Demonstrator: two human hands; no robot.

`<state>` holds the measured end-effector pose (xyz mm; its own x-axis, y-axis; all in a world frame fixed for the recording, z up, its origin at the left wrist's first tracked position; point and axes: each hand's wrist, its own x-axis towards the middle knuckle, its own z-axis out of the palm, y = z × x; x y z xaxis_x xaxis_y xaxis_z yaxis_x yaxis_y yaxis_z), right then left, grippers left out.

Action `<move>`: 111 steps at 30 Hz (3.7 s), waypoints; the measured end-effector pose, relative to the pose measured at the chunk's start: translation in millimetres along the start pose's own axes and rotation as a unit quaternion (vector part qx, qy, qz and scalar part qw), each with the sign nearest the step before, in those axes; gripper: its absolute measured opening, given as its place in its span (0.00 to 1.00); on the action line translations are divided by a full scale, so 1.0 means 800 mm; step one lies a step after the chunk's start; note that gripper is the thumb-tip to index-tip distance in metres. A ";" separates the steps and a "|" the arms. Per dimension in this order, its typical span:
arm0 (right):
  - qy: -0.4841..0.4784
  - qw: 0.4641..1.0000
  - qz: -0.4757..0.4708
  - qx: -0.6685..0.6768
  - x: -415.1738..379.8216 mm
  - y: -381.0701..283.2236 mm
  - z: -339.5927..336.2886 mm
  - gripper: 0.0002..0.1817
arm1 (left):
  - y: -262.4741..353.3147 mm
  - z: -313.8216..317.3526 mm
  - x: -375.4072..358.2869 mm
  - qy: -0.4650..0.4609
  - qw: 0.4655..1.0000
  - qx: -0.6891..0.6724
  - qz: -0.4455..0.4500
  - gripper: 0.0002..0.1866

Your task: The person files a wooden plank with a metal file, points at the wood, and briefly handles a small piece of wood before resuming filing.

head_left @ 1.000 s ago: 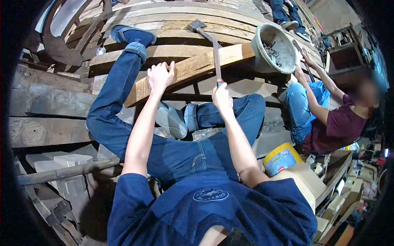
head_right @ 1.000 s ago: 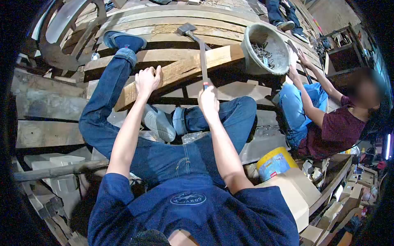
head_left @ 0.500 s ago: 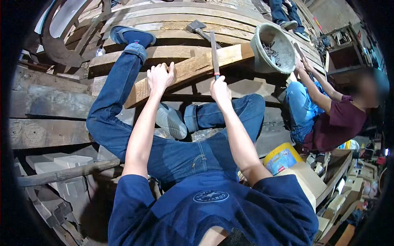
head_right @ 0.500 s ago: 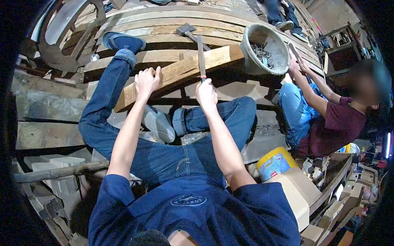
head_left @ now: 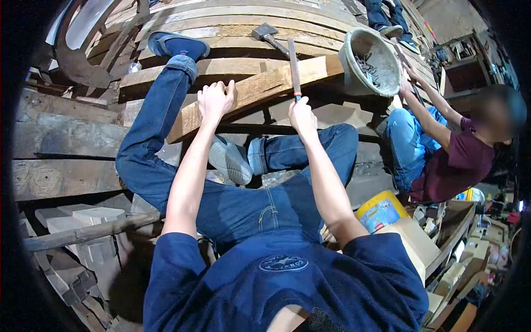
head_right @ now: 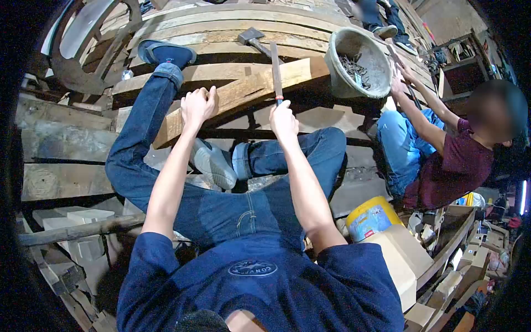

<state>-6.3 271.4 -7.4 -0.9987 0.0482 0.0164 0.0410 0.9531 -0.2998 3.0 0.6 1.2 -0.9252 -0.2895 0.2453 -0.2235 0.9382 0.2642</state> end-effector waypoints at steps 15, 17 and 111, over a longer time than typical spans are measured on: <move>-0.037 0.998 0.043 0.019 0.013 0.007 0.002 0.21 | -0.001 0.004 -0.001 0.026 0.999 0.014 0.015 0.27; -0.061 0.996 0.056 0.027 0.013 0.003 -0.011 0.21 | -0.003 0.008 -0.002 0.036 0.999 0.012 0.017 0.27; -0.002 1.000 0.016 0.020 -0.006 0.009 0.011 0.20 | 0.001 0.005 0.000 0.003 1.000 0.003 -0.010 0.28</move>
<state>-1.2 275.4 -18.0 -0.9971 0.0766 0.0029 0.0712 0.9387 -0.3373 1.3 1.7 -2.4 -0.9187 -0.3100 0.2446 -0.2449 0.9332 0.2629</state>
